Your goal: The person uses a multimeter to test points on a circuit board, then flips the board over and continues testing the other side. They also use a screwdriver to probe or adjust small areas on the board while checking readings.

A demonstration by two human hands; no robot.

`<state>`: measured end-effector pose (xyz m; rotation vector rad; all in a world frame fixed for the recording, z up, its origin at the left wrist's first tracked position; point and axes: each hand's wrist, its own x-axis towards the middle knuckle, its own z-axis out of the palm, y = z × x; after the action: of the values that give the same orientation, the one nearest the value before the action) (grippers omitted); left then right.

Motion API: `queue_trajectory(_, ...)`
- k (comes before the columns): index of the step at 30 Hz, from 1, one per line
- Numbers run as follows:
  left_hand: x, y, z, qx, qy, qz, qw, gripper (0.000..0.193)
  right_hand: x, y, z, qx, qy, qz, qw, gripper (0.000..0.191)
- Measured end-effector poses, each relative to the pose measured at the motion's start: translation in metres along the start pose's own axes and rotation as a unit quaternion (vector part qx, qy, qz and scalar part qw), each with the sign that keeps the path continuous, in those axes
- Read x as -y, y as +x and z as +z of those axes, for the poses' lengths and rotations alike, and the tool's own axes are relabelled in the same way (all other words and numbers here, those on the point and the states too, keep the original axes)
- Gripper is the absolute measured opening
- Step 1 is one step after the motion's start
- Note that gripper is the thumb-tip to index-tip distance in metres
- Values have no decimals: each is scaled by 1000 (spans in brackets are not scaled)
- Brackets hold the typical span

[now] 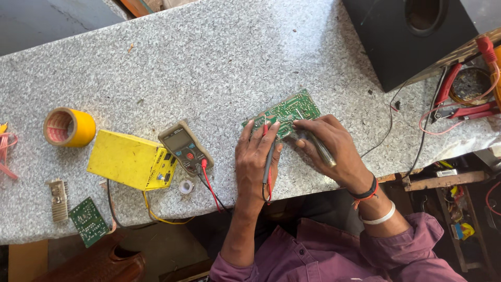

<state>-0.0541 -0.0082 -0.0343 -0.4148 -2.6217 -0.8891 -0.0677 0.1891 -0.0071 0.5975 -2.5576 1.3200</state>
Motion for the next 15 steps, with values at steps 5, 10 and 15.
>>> queue_trajectory(5, -1, 1, -2, -2, -7, 4, 1000, 40, -2, -1, 1, -6, -2, -7, 1000, 38)
queue_trajectory(10, -3, 1, -6, -5, -43, 9, 999, 42, -5, -2, 0, -1, -11, -6, 1000, 34)
queue_trajectory(15, -6, 0, -9, -21, -52, 24, 998, 42, -6, -3, -2, 21, 4, -15, 1000, 37)
